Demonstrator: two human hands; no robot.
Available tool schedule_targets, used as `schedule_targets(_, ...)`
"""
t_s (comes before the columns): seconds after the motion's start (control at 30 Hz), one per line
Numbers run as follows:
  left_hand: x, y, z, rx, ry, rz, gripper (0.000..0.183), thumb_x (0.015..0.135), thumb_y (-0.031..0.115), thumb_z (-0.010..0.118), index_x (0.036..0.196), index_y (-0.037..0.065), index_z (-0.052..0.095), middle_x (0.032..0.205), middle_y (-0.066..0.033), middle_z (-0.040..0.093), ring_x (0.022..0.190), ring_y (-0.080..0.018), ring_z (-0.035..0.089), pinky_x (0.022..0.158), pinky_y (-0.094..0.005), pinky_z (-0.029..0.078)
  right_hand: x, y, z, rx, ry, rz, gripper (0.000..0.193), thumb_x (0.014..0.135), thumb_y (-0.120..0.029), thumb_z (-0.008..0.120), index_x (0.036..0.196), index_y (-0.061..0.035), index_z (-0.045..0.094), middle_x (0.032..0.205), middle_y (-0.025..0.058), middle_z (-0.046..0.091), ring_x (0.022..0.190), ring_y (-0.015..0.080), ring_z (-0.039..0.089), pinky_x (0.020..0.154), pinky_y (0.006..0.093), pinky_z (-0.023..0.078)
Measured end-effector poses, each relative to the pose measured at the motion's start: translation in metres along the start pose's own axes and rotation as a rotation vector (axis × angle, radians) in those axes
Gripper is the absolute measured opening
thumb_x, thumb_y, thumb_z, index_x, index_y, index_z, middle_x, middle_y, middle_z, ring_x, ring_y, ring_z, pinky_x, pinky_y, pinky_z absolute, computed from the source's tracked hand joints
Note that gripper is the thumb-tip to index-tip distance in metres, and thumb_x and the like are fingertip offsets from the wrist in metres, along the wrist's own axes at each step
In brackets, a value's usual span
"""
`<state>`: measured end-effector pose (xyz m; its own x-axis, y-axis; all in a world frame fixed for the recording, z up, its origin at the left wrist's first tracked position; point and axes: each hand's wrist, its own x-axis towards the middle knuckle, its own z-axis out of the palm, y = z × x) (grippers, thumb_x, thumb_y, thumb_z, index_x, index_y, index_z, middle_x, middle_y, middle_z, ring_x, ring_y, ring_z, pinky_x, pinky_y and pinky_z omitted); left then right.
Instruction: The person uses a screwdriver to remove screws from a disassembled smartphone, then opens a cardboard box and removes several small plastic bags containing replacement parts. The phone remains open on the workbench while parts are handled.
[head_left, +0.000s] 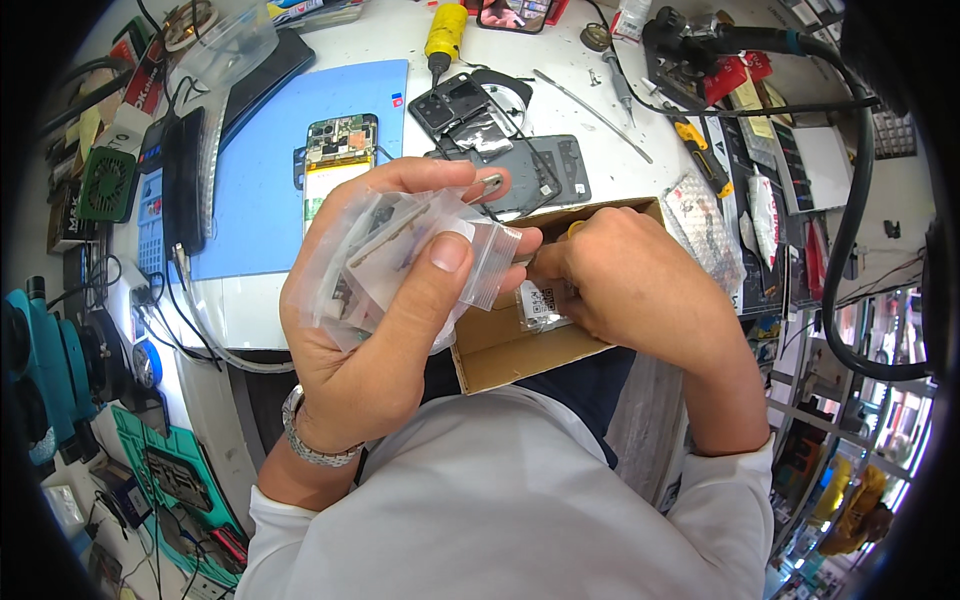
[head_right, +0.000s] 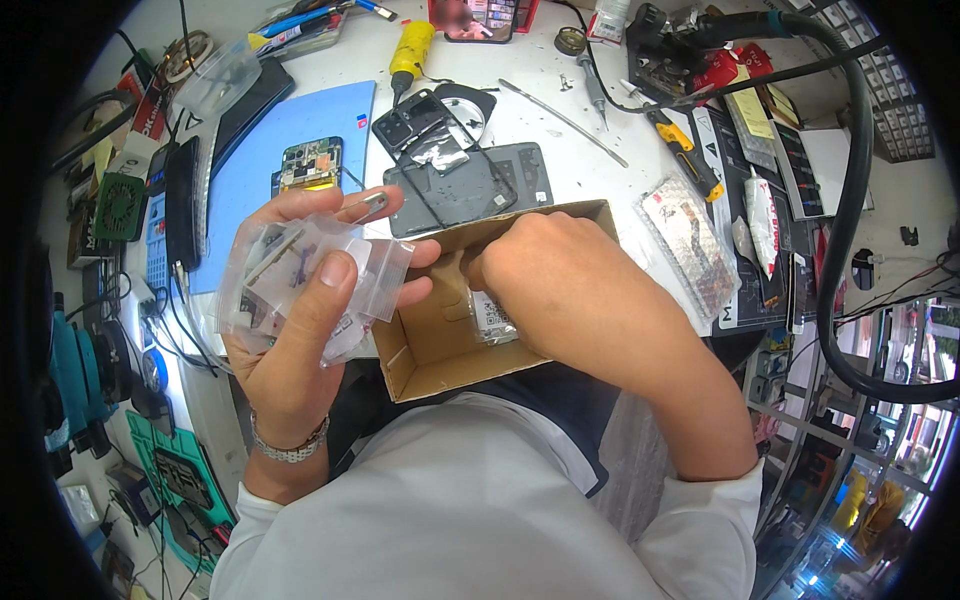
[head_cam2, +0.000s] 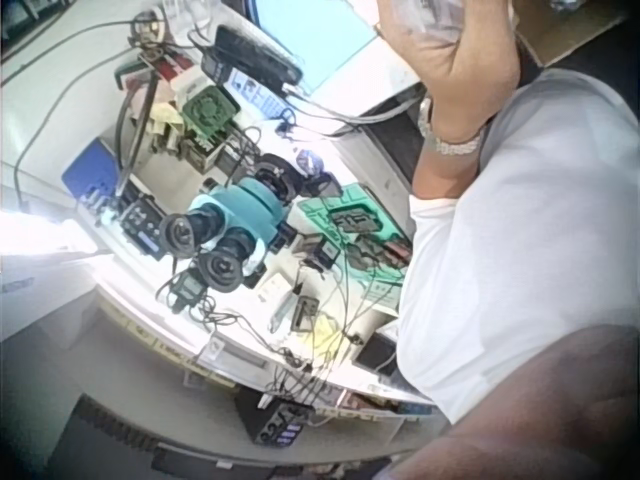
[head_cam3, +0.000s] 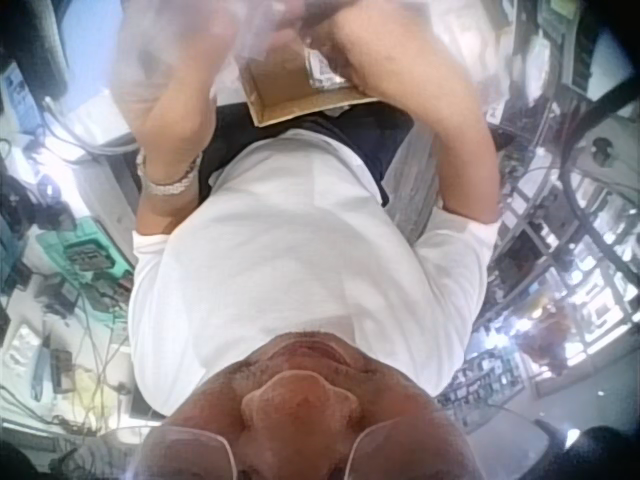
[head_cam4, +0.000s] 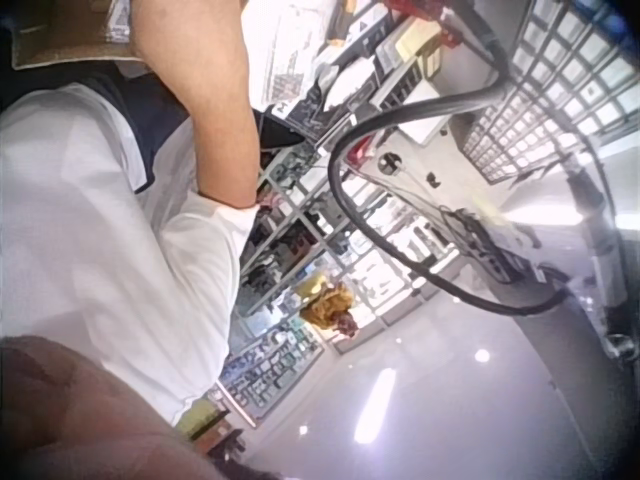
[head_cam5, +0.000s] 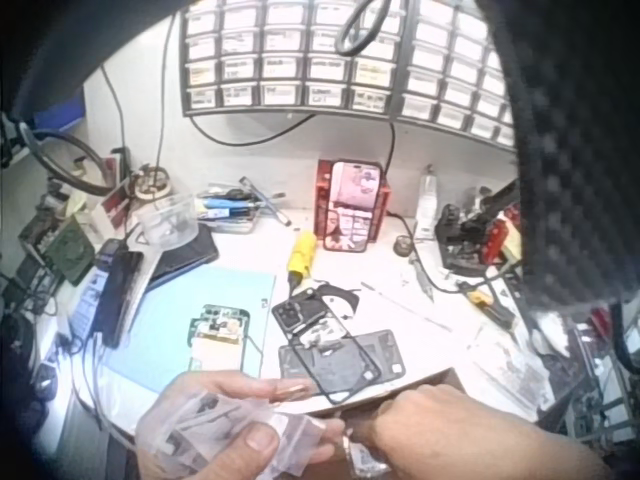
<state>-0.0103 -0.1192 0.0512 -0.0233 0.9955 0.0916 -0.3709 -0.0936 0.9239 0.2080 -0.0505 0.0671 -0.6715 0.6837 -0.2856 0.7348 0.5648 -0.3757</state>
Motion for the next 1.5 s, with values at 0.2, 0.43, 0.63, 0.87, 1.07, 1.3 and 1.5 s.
schedule_targets(0.2,0.002,0.003,-0.001,0.01,0.014,-0.016,0.045,0.107,0.007,0.063,0.15,0.0,0.052,0.143,-0.0326,0.064,0.116,-0.0435,0.078,0.095,-0.0469,0.07,-0.001,0.002,0.006,-0.111,-0.011,-0.071,0.018,0.073,0.003,0.077,0.091,0.0019,0.08,0.083,0.024,0.075,0.084,0.0409,0.077,0.078,0.0469,0.062)
schedule_targets(0.43,0.001,-0.006,-0.002,0.029,-0.002,-0.007,0.043,0.108,0.006,0.064,0.149,0.0,0.053,0.14,-0.0284,0.066,0.116,-0.0431,0.077,0.095,-0.0462,0.07,-0.006,0.01,-0.009,-0.028,-0.096,-0.043,0.018,0.073,-0.004,0.082,0.091,-0.0045,0.084,0.085,0.0145,0.078,0.084,0.0352,0.076,0.079,0.0453,0.061)
schedule_targets(0.63,0.003,-0.008,-0.004,0.041,-0.033,0.033,0.041,0.108,0.005,0.064,0.147,0.0,0.054,0.141,-0.0274,0.066,0.118,-0.0428,0.077,0.098,-0.0468,0.069,-0.023,0.011,-0.032,0.12,0.216,-0.158,0.018,0.074,0.007,0.076,0.088,-0.0034,0.08,0.08,0.012,0.076,0.073,0.0318,0.074,0.069,0.04,0.058)
schedule_targets(0.87,0.005,-0.001,0.002,0.251,-0.185,0.142,0.035,0.106,0.003,0.07,0.138,-0.005,0.057,0.132,-0.0226,0.071,0.116,-0.0295,0.076,0.098,-0.0372,0.064,-0.025,-0.016,-0.044,0.445,0.533,-0.139,0.014,0.081,0.011,0.078,0.09,0.0002,0.078,0.078,0.0049,0.076,0.068,0.0086,0.064,0.061,0.0239,0.045)
schedule_targets(1.07,0.004,-0.003,-0.004,0.374,-0.244,0.158,0.032,0.103,-0.005,0.071,0.132,-0.006,0.059,0.118,-0.0179,0.076,0.106,-0.0208,0.078,0.092,-0.0328,0.064,-0.021,-0.023,-0.036,0.58,0.569,-0.129,0.011,0.082,0.011,0.08,0.088,0.0017,0.079,0.08,0.0051,0.076,0.07,0.0082,0.065,0.063,0.0238,0.046)
schedule_targets(1.3,0.001,-0.011,-0.001,0.085,-0.03,0.032,0.03,0.109,0.001,0.064,0.138,-0.005,0.056,0.129,-0.0296,0.072,0.107,-0.0324,0.081,0.093,-0.0408,0.069,-0.013,0.003,-0.013,0.026,0.086,-0.094,0.023,0.069,-0.006,0.09,0.089,-0.0006,0.079,0.086,0.0186,0.076,0.083,0.0419,0.074,0.075,0.05,0.057)
schedule_targets(1.5,0.003,-0.014,0.0,0.09,-0.037,0.036,0.031,0.11,0.003,0.065,0.139,-0.004,0.056,0.131,-0.0312,0.071,0.108,-0.0334,0.08,0.094,-0.0418,0.069,0.0,0.004,0.011,-0.172,0.102,-0.091,0.006,0.075,-0.002,0.079,0.08,-0.0019,0.078,0.082,0.0209,0.075,0.082,0.041,0.076,0.077,0.047,0.062)
